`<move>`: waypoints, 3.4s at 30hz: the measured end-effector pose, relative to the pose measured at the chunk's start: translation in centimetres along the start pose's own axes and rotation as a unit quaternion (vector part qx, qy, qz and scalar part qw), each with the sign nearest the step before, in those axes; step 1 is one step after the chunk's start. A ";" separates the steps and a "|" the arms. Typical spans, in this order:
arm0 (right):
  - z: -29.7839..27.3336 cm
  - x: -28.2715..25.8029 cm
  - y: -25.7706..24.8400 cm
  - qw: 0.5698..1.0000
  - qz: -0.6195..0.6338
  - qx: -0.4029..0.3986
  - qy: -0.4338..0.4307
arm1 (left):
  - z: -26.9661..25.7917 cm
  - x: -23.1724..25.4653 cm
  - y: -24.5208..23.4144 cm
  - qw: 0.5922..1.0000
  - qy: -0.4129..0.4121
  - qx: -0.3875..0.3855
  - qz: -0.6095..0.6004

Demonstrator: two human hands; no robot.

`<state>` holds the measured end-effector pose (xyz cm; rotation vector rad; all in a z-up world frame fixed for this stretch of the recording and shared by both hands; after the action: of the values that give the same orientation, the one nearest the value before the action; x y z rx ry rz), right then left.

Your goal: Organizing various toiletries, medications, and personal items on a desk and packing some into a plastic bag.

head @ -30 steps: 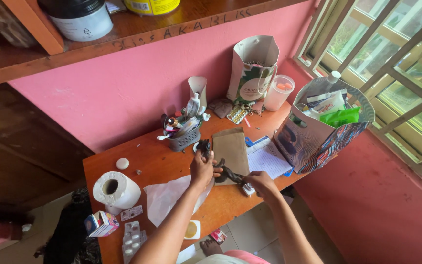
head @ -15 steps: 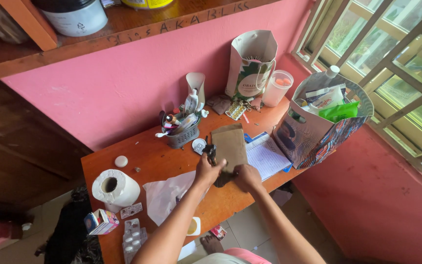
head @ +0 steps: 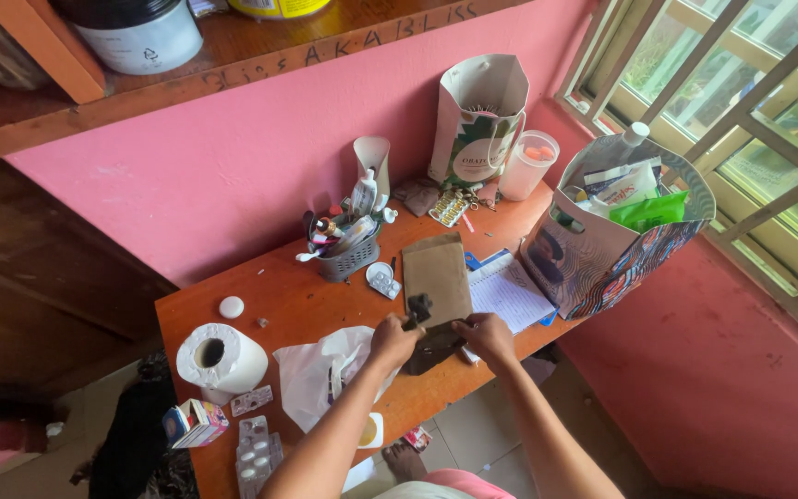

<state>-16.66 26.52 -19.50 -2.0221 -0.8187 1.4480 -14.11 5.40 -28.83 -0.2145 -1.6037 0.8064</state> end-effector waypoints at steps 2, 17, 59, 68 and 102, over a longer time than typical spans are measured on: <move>-0.6 -0.1 -0.1 0.994 -0.006 0.102 -0.036 | -0.9 2.4 -2.0 0.998 -0.037 -0.032 -0.024; 6.7 5.4 15.2 0.674 0.631 -0.181 0.340 | -2.3 3.3 -3.3 0.989 -0.079 -0.050 -0.111; 0.9 -3.5 -3.6 0.717 0.660 -0.192 0.112 | 2.0 24.0 -15.2 0.954 0.282 0.073 0.077; -0.6 -6.5 -9.8 0.706 0.682 -0.184 -0.062 | -3.7 30.8 -19.8 0.922 0.185 -0.254 -0.228; -6.1 -12.4 -20.4 0.853 0.420 0.094 -0.294 | -2.2 34.3 -13.2 0.961 0.098 0.034 -0.257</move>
<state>-17.47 31.03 4.67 -1.8549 0.0970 2.5888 -15.47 15.78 6.46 0.1670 -1.3551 0.4191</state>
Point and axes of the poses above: each hand's wrist, its own z-axis towards the middle knuckle, its own y-axis out of the palm, x = y × z, the point moved 2 cm from there along z, towards the middle knuckle, and after that the axes turned 5 degrees about x, right-handed, at the moved point
